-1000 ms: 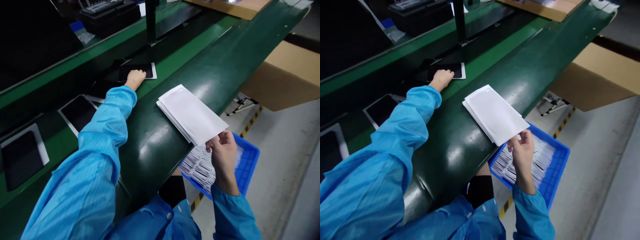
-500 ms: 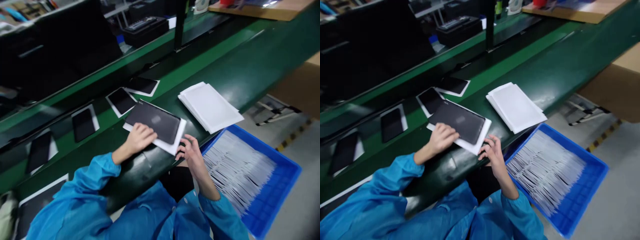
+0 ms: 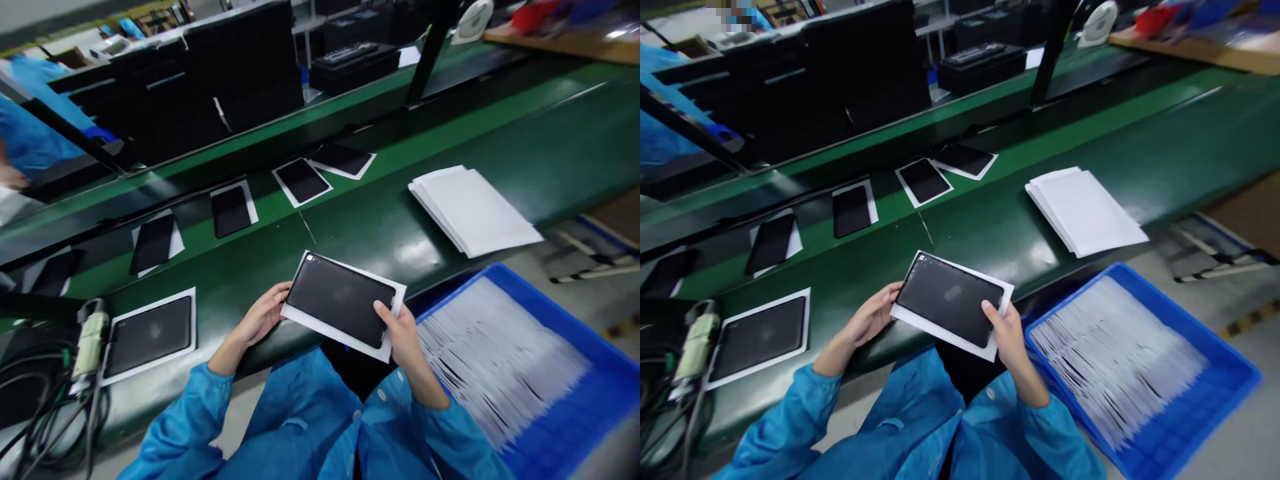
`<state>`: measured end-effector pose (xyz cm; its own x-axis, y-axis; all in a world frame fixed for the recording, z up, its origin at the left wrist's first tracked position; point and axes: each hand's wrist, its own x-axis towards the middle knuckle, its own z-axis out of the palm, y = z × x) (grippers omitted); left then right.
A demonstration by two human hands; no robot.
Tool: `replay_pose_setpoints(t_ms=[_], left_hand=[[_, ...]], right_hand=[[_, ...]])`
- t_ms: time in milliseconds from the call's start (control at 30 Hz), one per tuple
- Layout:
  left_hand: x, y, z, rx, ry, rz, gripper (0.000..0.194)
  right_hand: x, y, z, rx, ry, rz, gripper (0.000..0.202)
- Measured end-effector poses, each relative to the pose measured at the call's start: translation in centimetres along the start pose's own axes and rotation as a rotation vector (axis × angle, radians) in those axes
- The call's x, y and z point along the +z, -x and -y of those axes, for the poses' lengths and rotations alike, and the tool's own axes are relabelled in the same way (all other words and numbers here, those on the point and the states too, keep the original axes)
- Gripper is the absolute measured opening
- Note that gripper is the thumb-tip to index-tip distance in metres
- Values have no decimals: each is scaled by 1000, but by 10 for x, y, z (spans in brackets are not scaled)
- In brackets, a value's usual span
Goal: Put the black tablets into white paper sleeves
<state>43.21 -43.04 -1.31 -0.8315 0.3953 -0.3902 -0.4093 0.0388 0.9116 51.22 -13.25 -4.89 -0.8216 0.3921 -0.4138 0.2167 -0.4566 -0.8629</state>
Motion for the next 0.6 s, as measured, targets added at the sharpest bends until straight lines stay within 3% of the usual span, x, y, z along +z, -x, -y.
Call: replay_pose_setpoints(t_ms=[67,133,300,400,500,600], left_hand=[[-5,-8,-7,-136,-29,170,68],[-9,-16,-13,-181,-63,281,67],[-18,-33,-19,-155,6,482,58],[-20,-38,-15,-140,39,608,68],[-18,-42,-11,-199,37,692,80],[-15,-44,-8,-245,47,701,76]], right_hand=[[1,9,-4,-9,31,-13,63],[1,17,-7,-34,55,-36,64],[-6,35,-18,-114,73,-88,62],[-10,46,-30,-65,39,-93,58],[-12,55,-41,-30,-23,-135,61],[-14,62,-46,-25,-39,-175,63]])
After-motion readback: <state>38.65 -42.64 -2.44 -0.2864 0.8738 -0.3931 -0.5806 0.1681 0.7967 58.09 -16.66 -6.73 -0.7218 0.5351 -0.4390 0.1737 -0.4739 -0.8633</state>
